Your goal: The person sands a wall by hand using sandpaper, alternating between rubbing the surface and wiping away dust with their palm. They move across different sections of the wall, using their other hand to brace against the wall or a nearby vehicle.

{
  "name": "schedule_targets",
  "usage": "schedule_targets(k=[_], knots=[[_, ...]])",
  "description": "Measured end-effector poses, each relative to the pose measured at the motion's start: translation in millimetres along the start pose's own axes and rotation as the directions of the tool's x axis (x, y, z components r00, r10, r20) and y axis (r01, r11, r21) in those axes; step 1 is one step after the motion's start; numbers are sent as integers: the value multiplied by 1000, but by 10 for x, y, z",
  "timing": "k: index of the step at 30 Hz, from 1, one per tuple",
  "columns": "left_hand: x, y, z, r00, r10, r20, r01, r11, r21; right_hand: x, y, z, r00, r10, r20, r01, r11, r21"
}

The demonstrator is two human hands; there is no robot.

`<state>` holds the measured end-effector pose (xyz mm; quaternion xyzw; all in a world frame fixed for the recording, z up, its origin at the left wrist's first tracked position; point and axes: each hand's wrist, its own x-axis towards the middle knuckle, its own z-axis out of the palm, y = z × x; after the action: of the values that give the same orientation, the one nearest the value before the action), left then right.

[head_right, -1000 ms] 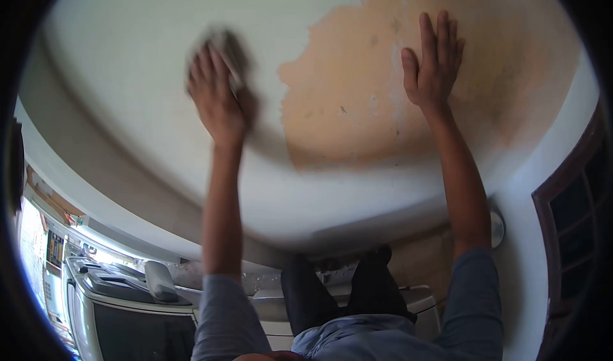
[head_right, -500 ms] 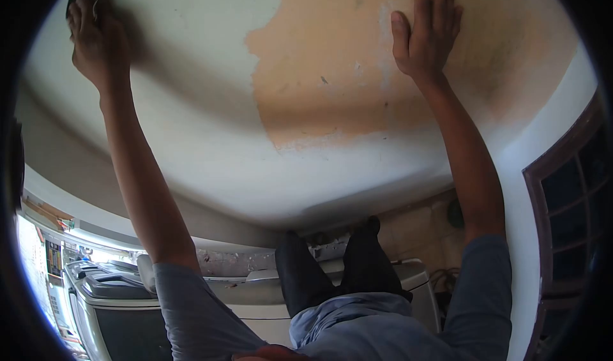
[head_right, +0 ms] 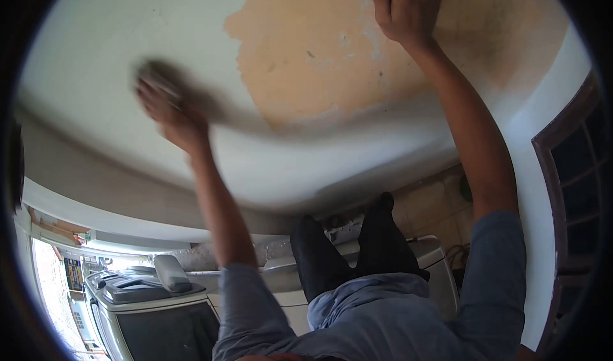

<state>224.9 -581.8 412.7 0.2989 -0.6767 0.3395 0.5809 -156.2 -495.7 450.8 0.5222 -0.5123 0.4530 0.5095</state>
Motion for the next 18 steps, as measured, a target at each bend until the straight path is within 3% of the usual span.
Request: schedule_targets(k=[1,2,3,5,7,9,10,11,12,15,18], knots=[[510,-121,-42,998,23,-60,-17,995,98,1,-10,-12,1000,9,5,-9,1000,-11],[978,-109,-99,996,-24,-81,29,998,59,6,-6,-15,1000,16,4,-16,1000,-26],[1234,-234,-83,997,52,-64,-41,987,153,10,10,-7,1000,18,-1,-18,999,-31],[1001,-145,-13,994,66,-92,-57,993,100,0,20,-2,1000,15,-10,-15,1000,-18],[183,-170,80,980,174,-97,-174,985,15,-19,18,8,999,36,1,-36,999,-12],[-1238,-14,155,998,-2,67,5,999,-52,-24,51,-3,997,72,8,-72,997,-16],[-1963,118,166,988,30,151,-39,998,54,-8,64,-6,999,53,0,-53,999,-6],[-2429,275,115,977,0,215,13,998,-62,-30,51,0,999,33,-11,-33,999,7],[-2496,497,100,957,-119,264,127,992,-16,-73,37,-6,999,45,-12,-45,999,4],[-1988,505,111,970,-138,200,156,985,-75,-13,47,10,1000,15,-27,-14,1000,6],[-526,206,69,996,-32,78,37,997,-67,-33,16,22,1000,17,-13,-18,999,-45]])
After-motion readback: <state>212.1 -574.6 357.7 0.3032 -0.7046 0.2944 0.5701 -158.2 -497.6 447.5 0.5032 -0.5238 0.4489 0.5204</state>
